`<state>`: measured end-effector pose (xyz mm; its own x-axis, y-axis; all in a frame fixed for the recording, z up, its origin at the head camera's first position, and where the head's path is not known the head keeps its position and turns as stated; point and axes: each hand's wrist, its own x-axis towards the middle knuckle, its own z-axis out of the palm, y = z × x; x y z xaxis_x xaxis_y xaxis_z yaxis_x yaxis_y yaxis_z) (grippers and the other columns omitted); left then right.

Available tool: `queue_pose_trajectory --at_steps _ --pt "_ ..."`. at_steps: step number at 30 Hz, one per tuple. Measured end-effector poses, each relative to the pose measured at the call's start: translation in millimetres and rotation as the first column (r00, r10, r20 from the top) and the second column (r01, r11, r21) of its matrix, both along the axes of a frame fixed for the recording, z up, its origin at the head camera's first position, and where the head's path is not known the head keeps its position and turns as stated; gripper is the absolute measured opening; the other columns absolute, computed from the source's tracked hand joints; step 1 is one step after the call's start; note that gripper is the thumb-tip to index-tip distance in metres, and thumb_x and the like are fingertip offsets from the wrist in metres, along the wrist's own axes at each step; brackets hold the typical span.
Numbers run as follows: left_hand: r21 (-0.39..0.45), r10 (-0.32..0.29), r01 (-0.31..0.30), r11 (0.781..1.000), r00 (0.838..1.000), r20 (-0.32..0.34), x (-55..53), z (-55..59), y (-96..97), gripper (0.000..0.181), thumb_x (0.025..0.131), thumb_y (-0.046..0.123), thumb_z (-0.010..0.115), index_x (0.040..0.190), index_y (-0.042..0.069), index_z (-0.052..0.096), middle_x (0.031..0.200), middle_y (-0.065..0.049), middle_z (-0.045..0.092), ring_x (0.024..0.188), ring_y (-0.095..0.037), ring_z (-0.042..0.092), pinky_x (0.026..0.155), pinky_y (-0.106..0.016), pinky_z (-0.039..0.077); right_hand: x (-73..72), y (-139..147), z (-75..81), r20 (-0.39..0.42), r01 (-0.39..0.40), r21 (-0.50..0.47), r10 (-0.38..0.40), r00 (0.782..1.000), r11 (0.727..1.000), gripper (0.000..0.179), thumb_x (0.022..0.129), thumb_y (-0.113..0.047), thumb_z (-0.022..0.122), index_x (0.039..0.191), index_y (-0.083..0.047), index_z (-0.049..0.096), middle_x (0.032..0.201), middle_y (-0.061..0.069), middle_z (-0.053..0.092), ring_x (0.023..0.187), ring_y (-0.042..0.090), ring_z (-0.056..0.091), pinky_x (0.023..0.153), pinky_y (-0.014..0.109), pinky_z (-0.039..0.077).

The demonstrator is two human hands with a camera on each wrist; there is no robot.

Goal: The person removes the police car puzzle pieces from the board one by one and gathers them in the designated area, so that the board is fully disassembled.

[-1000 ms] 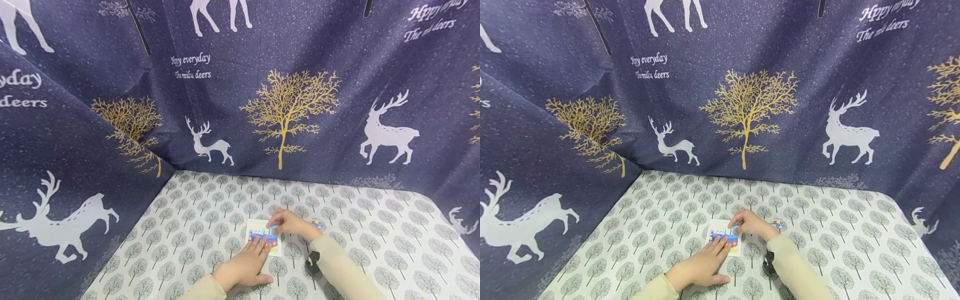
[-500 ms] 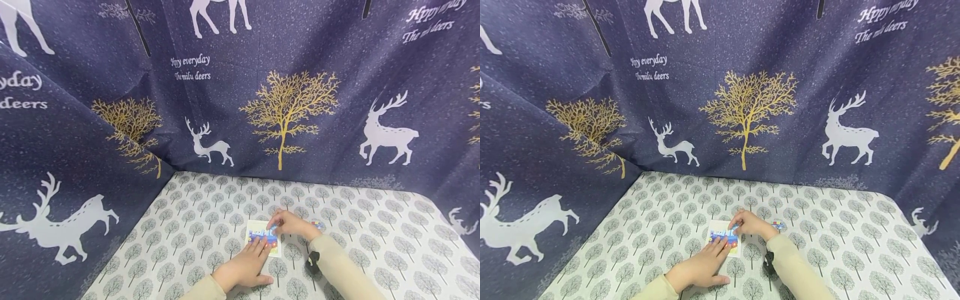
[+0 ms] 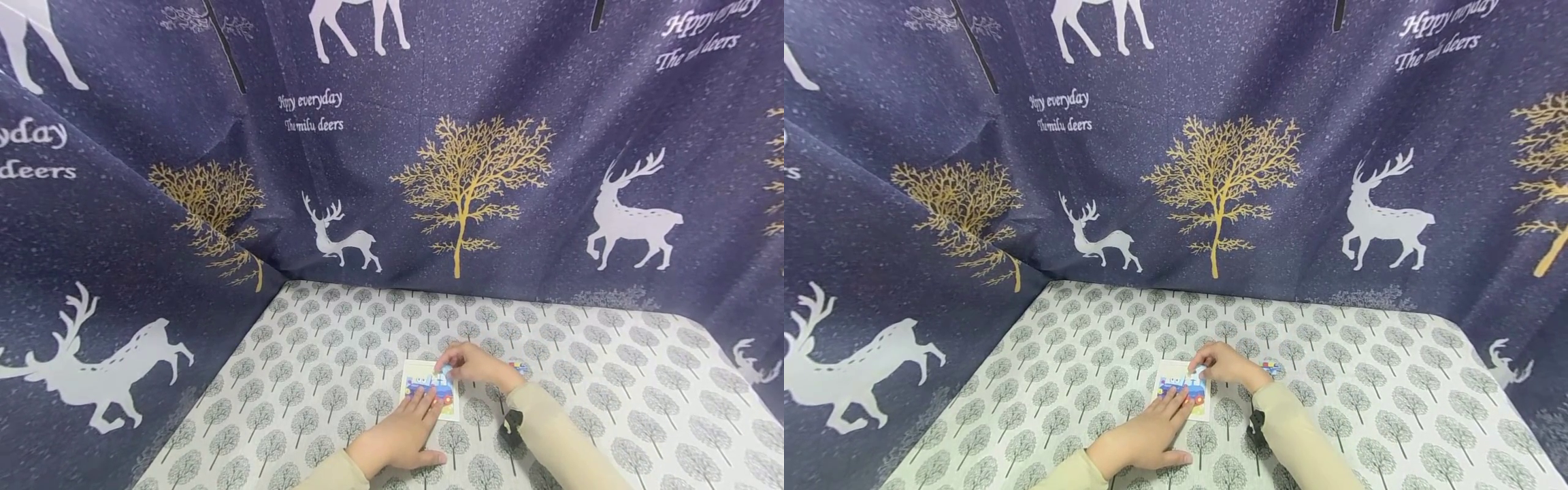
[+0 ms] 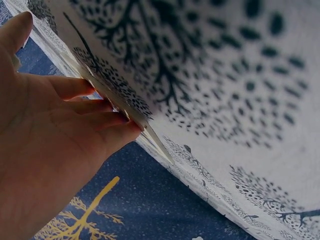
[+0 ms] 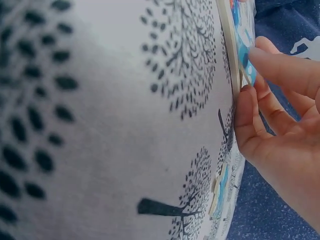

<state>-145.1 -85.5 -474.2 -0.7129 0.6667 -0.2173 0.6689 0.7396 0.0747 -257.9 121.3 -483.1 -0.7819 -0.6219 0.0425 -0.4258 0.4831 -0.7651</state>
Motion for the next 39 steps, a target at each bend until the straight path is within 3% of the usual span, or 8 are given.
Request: queue_pose_trajectory --at_steps 6,15,24,39 --pt "0.004 -0.008 0.008 1.0 1.0 -0.019 0.2 -0.1 -0.1 0.09 0.089 0.067 0.045 0.151 0.005 0.027 0.157 -0.018 0.019 0.144 -0.035 0.02 0.114 -0.044 0.027 0.1 2.3 0.2 0.015 0.001 -0.046 0.0 1.0 0.999 0.029 0.081 0.007 0.064 0.107 -0.005 0.07 0.101 0.01 0.066 0.093 0.026 0.061 0.084 0.042 0.052" --pt "0.006 0.001 -0.001 1.0 0.999 -0.034 1.8 0.7 -0.1 0.09 0.089 0.067 0.045 0.151 0.005 0.027 0.157 -0.017 0.02 0.143 -0.035 0.021 0.114 -0.042 0.027 -3.9 3.4 -6.1 0.046 0.045 -0.07 -0.042 0.998 0.997 0.03 0.08 0.004 0.066 0.108 -0.005 0.069 0.092 0.004 0.067 0.085 0.017 0.061 0.079 0.035 0.052" --pt "0.006 0.009 -0.009 1.0 1.0 -0.019 0.7 -1.2 0.3 0.089 0.089 0.066 0.046 0.152 0.006 0.026 0.158 -0.017 0.019 0.144 -0.034 0.02 0.115 -0.042 0.026 -2.3 3.7 -3.5 0.042 0.027 -0.087 -0.023 0.999 0.996 0.022 0.082 0.001 0.067 0.104 -0.002 0.069 0.094 0.011 0.068 0.082 0.018 0.062 0.072 0.029 0.053" --pt "0.01 0.001 -0.001 1.0 1.0 -0.025 0.3 -2.8 0.3 0.09 0.088 0.067 0.045 0.151 0.006 0.027 0.158 -0.017 0.019 0.144 -0.035 0.02 0.114 -0.043 0.027 -3.8 13.3 -0.5 0.09 0.085 -0.127 -0.074 0.993 0.988 0.024 0.086 -0.003 0.064 0.11 -0.001 0.068 0.102 0.012 0.069 0.089 0.023 0.066 0.075 0.035 0.056"
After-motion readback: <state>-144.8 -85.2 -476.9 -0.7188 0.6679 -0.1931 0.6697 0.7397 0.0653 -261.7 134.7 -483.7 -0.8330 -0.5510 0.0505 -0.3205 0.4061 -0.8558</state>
